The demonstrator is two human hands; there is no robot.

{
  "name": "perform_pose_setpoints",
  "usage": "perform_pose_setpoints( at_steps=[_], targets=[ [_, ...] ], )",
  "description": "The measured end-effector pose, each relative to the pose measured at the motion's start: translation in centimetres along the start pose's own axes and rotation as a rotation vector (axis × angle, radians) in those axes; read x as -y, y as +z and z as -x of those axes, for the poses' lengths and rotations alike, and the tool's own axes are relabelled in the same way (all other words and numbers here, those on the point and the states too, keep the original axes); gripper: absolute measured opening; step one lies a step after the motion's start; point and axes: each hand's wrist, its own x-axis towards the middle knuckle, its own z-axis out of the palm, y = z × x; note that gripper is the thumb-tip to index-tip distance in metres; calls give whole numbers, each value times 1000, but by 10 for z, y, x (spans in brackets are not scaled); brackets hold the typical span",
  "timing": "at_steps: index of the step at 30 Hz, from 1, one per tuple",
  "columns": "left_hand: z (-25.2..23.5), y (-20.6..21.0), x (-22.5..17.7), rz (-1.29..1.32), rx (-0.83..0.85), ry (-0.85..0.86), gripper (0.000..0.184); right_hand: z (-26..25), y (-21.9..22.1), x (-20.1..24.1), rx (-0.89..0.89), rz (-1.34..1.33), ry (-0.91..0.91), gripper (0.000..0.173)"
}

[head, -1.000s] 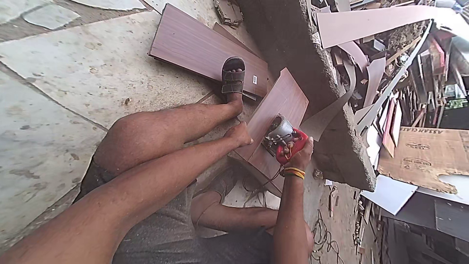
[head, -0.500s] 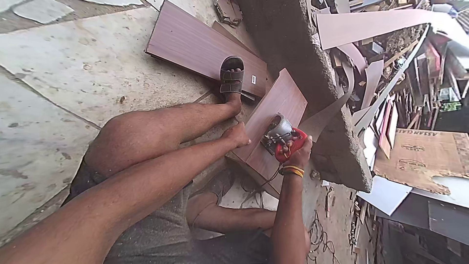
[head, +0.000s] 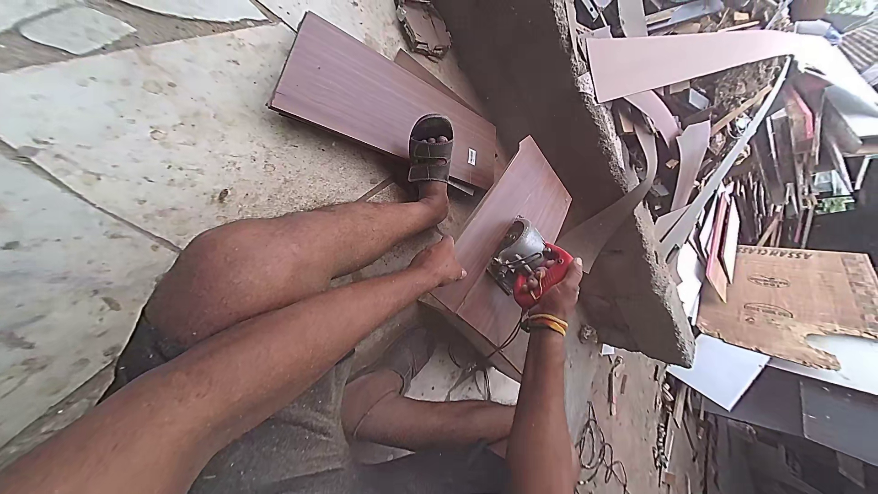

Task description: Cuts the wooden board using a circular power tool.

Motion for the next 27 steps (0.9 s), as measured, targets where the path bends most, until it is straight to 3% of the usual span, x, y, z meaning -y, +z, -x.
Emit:
perform_pose_setpoints(
  at_steps=[27],
  targets=[
    [-5,2,2,9,0,-2,77,-16,8,5,-17,-14,-19,62]
  ],
)
